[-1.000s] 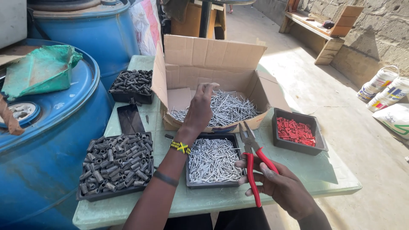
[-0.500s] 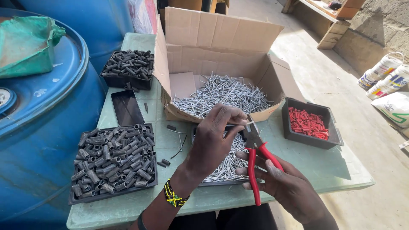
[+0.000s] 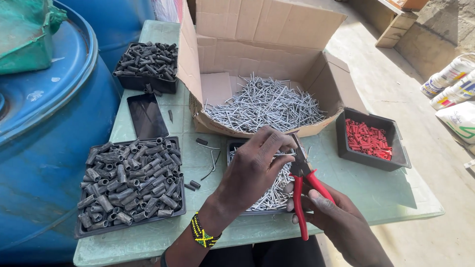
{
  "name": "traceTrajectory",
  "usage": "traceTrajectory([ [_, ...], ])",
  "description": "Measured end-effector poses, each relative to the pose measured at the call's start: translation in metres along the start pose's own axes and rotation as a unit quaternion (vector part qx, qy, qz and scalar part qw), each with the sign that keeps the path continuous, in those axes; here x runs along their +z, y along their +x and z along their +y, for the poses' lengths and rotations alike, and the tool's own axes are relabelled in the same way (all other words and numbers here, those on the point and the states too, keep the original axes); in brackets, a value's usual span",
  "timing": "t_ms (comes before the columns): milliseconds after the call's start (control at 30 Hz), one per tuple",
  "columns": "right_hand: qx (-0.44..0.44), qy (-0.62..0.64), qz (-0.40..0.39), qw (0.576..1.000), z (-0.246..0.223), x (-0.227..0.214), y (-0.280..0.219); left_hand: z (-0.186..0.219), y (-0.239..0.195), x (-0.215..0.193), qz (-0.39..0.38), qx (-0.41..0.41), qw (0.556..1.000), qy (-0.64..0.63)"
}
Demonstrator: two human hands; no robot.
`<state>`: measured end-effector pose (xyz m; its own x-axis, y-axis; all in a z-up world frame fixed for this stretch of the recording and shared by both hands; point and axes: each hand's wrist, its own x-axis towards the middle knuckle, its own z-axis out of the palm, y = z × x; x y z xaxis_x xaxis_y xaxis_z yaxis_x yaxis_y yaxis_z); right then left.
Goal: Cutting or modifying metal fasteners one by one using a pair of pliers at a workbench.
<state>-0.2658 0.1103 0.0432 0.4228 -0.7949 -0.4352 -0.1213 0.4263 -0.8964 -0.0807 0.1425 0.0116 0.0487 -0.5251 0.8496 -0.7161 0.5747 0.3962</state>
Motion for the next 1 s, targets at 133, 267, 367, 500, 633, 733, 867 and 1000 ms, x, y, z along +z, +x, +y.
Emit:
traceTrajectory([
  [133, -0.027, 0.013, -0.010, 1.000, 0.016, -0.009, 0.006, -0.001, -0.003, 0.003, -0.021, -0.012, 0.990, 0.137],
  [267, -0.059, 0.059, -0.105, 0.991, 0.035, -0.025, 0.019, 0.008, -0.006, 0.007, -0.043, 0.045, 0.968, 0.241],
  [367, -0.059, 0.086, -0.172, 0.980, 0.041, -0.028, 0.022, 0.016, -0.007, 0.010, -0.022, 0.074, 0.965, 0.250],
  [500, -0.036, 0.064, -0.141, 0.987, 0.035, -0.024, 0.009, 0.026, -0.006, 0.017, 0.011, 0.112, 0.960, 0.257],
  [633, -0.064, -0.005, -0.158, 0.985, 0.031, -0.025, -0.004, 0.035, -0.005, 0.014, 0.009, 0.113, 0.963, 0.243],
  [733, 0.012, 0.001, -0.072, 0.997, 0.036, -0.030, -0.002, 0.034, -0.010, 0.020, -0.008, 0.111, 0.961, 0.253],
  [867, -0.055, -0.073, -0.086, 0.992, 0.049, -0.046, 0.009, 0.039, -0.011, 0.023, -0.001, 0.116, 0.968, 0.224],
  [1000, -0.071, -0.077, -0.012, 0.994, 0.054, -0.045, 0.010, 0.049, -0.010, 0.021, 0.000, 0.130, 0.969, 0.212],
])
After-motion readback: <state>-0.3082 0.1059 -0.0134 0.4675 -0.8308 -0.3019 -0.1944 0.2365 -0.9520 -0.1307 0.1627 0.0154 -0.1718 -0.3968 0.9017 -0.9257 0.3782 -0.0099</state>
